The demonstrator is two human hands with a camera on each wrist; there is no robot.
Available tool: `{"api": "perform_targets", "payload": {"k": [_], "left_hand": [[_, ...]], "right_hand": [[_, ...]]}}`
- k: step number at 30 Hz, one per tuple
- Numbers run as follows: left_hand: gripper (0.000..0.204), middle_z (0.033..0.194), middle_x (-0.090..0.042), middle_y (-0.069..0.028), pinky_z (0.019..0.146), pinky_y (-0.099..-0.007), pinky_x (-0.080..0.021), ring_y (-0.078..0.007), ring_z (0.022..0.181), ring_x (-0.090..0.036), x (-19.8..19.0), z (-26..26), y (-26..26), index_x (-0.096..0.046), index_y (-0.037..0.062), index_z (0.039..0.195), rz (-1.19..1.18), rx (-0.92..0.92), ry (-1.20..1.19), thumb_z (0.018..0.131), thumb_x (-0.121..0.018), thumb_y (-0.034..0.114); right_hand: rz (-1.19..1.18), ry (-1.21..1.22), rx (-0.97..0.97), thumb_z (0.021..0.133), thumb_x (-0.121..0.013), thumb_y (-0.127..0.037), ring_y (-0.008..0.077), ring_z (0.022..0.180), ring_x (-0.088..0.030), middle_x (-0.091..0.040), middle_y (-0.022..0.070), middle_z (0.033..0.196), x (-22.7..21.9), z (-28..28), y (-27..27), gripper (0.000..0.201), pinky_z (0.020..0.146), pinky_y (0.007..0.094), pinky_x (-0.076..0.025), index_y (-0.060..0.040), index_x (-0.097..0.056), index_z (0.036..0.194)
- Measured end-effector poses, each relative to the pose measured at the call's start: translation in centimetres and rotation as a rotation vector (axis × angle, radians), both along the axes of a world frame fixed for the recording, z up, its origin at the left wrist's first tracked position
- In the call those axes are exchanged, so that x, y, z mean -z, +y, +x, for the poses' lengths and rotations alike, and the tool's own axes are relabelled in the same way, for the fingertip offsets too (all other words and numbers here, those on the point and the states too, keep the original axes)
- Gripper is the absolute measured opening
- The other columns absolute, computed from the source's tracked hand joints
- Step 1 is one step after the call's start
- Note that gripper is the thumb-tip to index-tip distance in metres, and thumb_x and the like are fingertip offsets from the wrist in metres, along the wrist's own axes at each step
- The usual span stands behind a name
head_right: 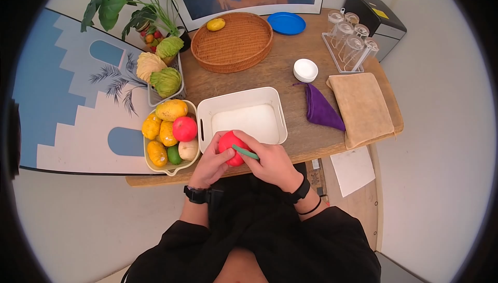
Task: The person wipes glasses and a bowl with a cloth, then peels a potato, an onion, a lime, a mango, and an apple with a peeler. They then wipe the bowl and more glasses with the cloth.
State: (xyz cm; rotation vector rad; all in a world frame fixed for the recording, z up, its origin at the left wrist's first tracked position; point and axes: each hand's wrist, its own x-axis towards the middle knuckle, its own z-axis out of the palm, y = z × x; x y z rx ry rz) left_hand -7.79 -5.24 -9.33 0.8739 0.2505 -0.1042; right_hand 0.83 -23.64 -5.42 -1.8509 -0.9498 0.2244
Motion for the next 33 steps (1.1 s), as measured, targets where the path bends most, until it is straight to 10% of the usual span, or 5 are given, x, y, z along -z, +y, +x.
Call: {"api": "perform_targets", "payload": {"k": [33], "left_hand": [[0.037,0.136,-0.053,-0.0113,0.1,-0.042,-0.054,-0.0231,0.124,-0.057,-2.5,0.2,-1.1,-0.044,0.0066,0.139,-0.055,0.022,0.081,0.107,-0.05,0.026]], "right_hand": [[0.01,-0.07,0.015,0.091,-0.065,-0.019,0.0416,0.078,-0.069,-0.071,0.0221,0.091,0.3,0.5,0.0,0.044,0.067,0.0438,-0.057,-0.0136,-0.06,0.134]]}}
